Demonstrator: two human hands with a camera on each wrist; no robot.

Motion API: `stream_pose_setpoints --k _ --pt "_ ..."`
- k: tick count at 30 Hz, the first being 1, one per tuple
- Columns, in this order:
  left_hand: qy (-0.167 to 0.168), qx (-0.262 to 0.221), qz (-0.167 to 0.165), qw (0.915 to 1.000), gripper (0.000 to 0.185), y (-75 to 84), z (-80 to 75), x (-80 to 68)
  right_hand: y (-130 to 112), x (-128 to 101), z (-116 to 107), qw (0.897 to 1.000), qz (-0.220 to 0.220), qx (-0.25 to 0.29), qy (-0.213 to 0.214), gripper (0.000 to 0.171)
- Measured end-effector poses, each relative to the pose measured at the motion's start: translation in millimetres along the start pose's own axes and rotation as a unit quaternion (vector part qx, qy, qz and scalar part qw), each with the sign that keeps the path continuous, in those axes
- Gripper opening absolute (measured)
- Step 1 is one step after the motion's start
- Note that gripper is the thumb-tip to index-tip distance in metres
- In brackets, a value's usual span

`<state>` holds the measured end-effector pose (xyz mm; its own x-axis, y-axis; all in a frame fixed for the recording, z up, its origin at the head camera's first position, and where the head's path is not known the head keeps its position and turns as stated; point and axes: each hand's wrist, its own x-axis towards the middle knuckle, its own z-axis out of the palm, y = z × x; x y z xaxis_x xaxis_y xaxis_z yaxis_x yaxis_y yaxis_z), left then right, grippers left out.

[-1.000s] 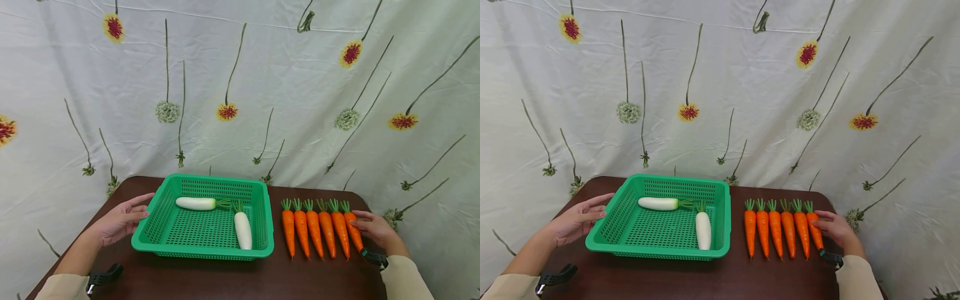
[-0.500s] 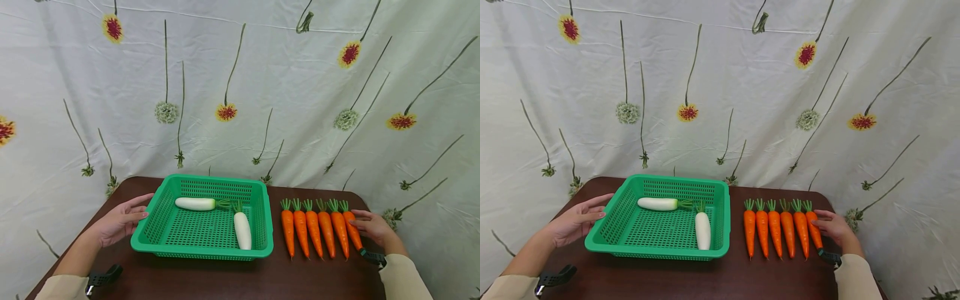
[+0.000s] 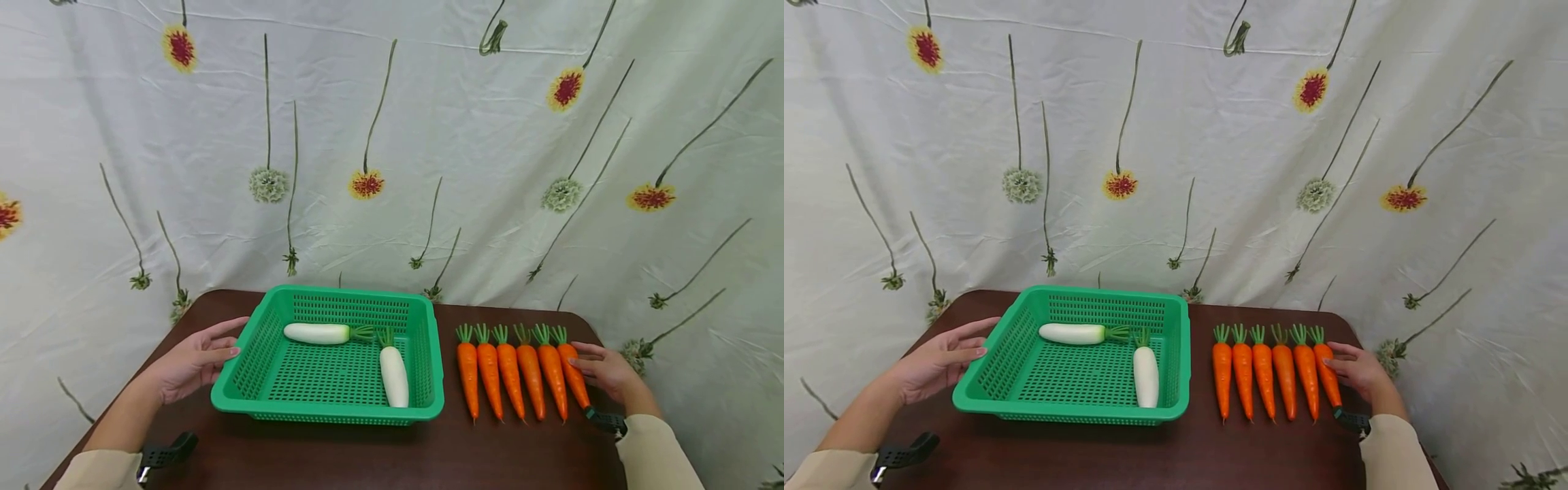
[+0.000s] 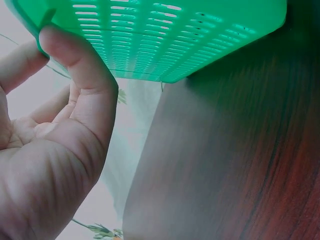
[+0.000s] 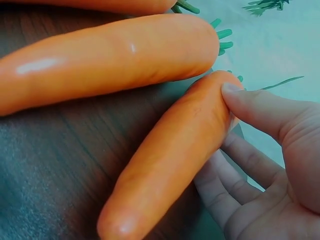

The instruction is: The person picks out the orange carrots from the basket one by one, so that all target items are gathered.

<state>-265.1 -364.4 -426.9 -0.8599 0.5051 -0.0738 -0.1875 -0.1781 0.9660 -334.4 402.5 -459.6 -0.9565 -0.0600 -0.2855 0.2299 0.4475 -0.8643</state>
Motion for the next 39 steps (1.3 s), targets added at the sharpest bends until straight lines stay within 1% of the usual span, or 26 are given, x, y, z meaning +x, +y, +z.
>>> stream_pose_setpoints --k 8,11,15,18,27,39 --pt "-0.005 0.000 -0.002 1.0000 0.066 1.7 2.4 -1.1 4.9 1.5 0.2 1.000 0.000 0.016 0.005 0.074" --pt "-0.001 0.005 -0.002 1.0000 0.066 2.0 2.7 -0.8 6.3 1.5 0.0 1.000 -0.003 0.018 0.005 0.073" --pt "0.012 0.011 -0.009 0.9998 0.066 3.0 3.3 0.3 7.6 1.7 0.0 1.000 0.004 0.020 0.013 0.074" --pt "0.016 0.015 -0.012 0.9997 0.067 3.7 4.1 0.7 8.5 2.0 0.2 1.000 0.009 0.019 0.018 0.075" --pt "0.013 0.020 -0.011 0.9996 0.067 3.6 4.9 -0.3 6.2 1.7 2.3 1.000 0.000 0.015 0.022 0.076" --pt "0.006 0.025 -0.015 0.9996 0.067 4.4 3.4 -1.5 5.0 -1.9 4.3 1.000 0.002 0.014 0.020 0.073"
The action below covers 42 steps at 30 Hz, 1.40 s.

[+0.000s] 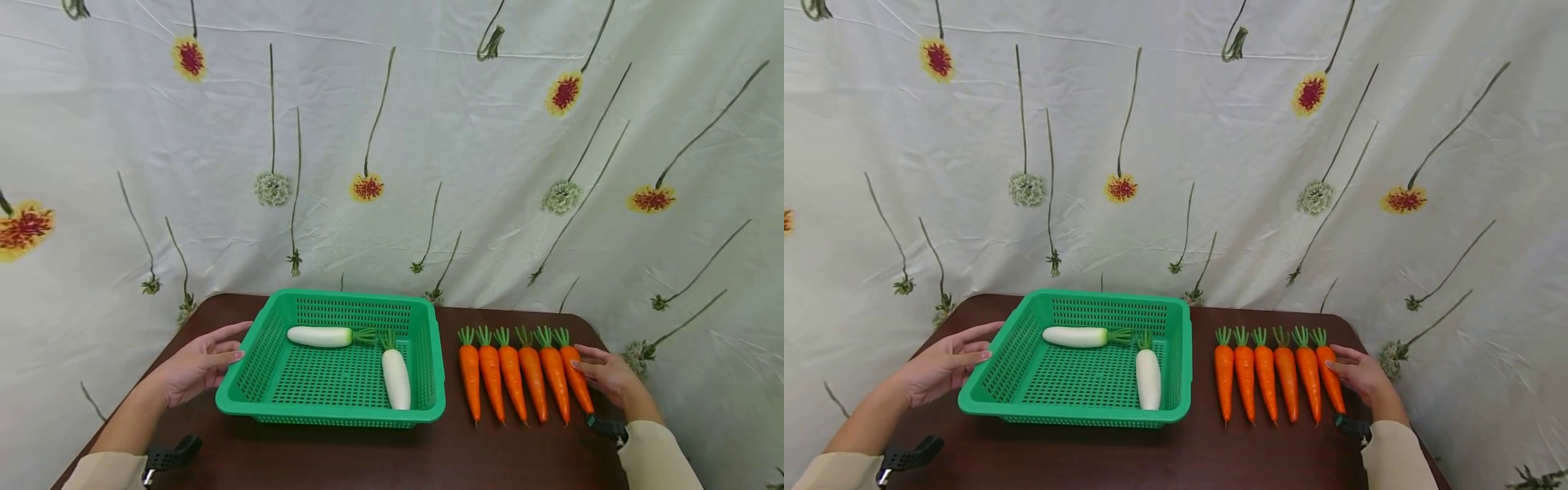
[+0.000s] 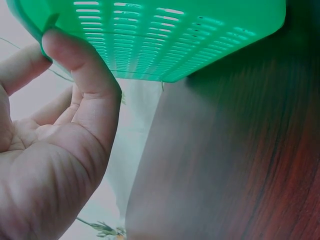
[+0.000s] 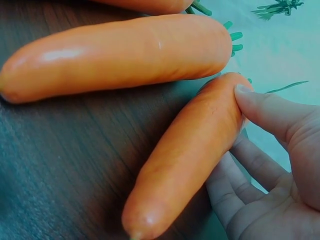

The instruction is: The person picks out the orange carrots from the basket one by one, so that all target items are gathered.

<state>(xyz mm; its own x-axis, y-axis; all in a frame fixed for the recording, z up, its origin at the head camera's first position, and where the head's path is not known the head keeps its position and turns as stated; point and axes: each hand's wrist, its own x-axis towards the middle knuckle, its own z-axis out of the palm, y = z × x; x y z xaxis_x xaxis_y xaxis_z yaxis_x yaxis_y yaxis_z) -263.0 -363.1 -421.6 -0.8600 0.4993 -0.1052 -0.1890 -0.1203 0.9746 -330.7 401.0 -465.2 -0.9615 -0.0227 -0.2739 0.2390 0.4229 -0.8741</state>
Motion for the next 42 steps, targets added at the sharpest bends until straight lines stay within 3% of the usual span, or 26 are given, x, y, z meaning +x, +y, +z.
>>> stream_pose_setpoints --k 13,20,29,42 --pt "0.010 0.008 -0.008 0.9999 0.068 1.0 1.0 -0.7 -2.2 -2.0 0.0 1.000 -0.011 0.006 -0.008 0.073" --pt "-0.015 -0.004 0.002 0.9999 0.067 0.8 0.9 -1.9 -1.9 -1.3 0.5 1.000 -0.013 -0.007 -0.006 0.073" --pt "-0.017 -0.003 0.000 0.9998 0.068 2.6 0.5 -1.1 -2.8 -1.1 -0.2 1.000 -0.018 -0.002 -0.004 0.073" --pt "-0.001 0.008 -0.006 0.9999 0.070 2.9 2.2 -1.4 -0.8 -0.9 -2.4 1.000 -0.015 -0.008 -0.003 0.075"
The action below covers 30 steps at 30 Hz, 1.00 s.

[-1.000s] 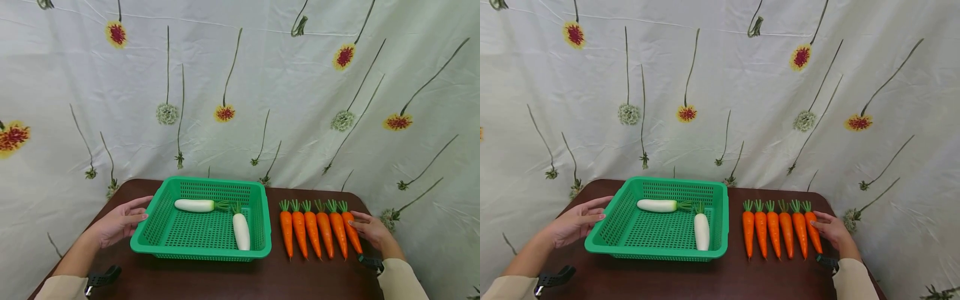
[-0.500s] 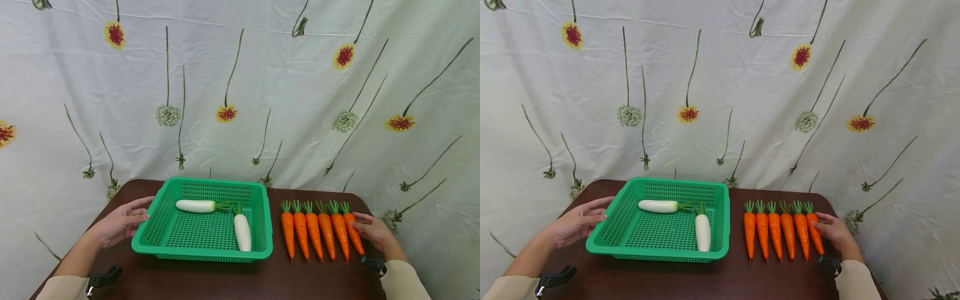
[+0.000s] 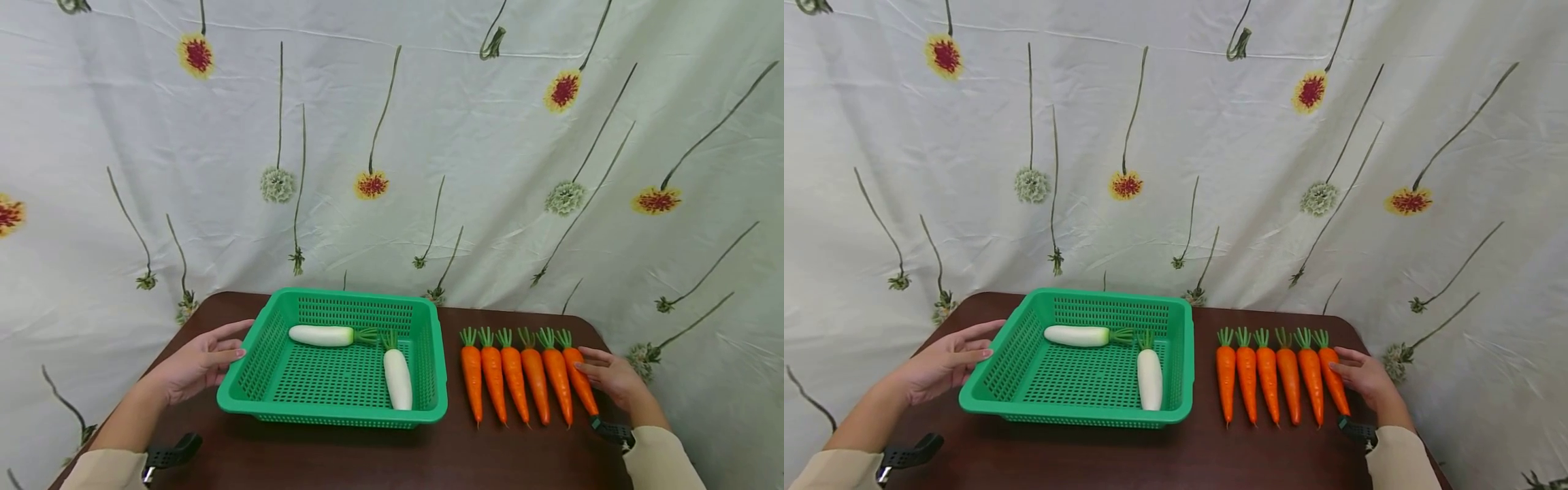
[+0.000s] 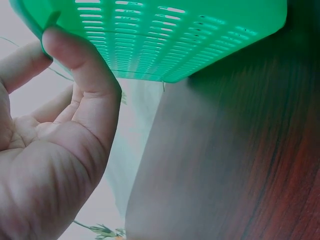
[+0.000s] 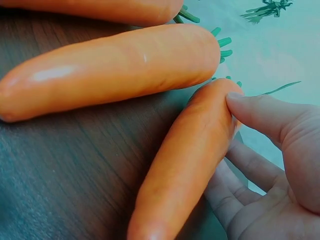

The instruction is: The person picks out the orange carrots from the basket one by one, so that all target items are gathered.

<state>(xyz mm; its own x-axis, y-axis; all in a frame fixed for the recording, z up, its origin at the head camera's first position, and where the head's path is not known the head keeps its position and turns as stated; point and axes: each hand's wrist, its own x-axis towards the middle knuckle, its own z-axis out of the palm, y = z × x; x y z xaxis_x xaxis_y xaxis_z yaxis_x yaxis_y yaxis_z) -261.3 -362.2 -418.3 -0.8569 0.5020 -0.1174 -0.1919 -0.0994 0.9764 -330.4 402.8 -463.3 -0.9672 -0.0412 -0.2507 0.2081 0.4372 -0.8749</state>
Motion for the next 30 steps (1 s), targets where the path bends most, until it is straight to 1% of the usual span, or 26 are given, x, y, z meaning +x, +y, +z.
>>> stream_pose_setpoints --k 13,21,23,24,27,28,30 --pt "-0.005 -0.010 0.005 0.9999 0.067 -1.7 -0.7 2.4 -0.8 -5.7 -1.0 1.000 0.008 -0.005 0.003 0.072" --pt "0.004 0.006 0.009 0.9999 0.069 -3.3 -0.8 3.8 -1.5 -5.1 -2.3 1.000 0.012 -0.009 0.012 0.075" --pt "0.007 0.013 0.008 0.9998 0.068 -5.2 -2.0 3.5 -1.3 -4.8 -1.8 1.000 0.007 -0.026 0.016 0.075" --pt "0.010 0.018 0.006 0.9998 0.067 -6.2 -2.8 3.3 -1.8 -4.5 -1.3 0.999 0.008 -0.036 0.026 0.075" --pt "0.028 0.044 -0.005 0.9986 0.063 -8.6 -6.1 2.1 -5.1 -4.2 0.6 0.994 -0.008 -0.093 0.058 0.074" --pt "0.041 0.056 -0.011 0.9975 0.062 -9.0 -7.3 1.7 -7.5 -4.2 1.1 0.991 -0.014 -0.114 0.073 0.074" --pt "0.077 0.108 -0.015 0.9911 0.061 -8.6 -9.8 1.1 -14.5 -4.3 2.5 0.983 -0.030 -0.147 0.107 0.072"
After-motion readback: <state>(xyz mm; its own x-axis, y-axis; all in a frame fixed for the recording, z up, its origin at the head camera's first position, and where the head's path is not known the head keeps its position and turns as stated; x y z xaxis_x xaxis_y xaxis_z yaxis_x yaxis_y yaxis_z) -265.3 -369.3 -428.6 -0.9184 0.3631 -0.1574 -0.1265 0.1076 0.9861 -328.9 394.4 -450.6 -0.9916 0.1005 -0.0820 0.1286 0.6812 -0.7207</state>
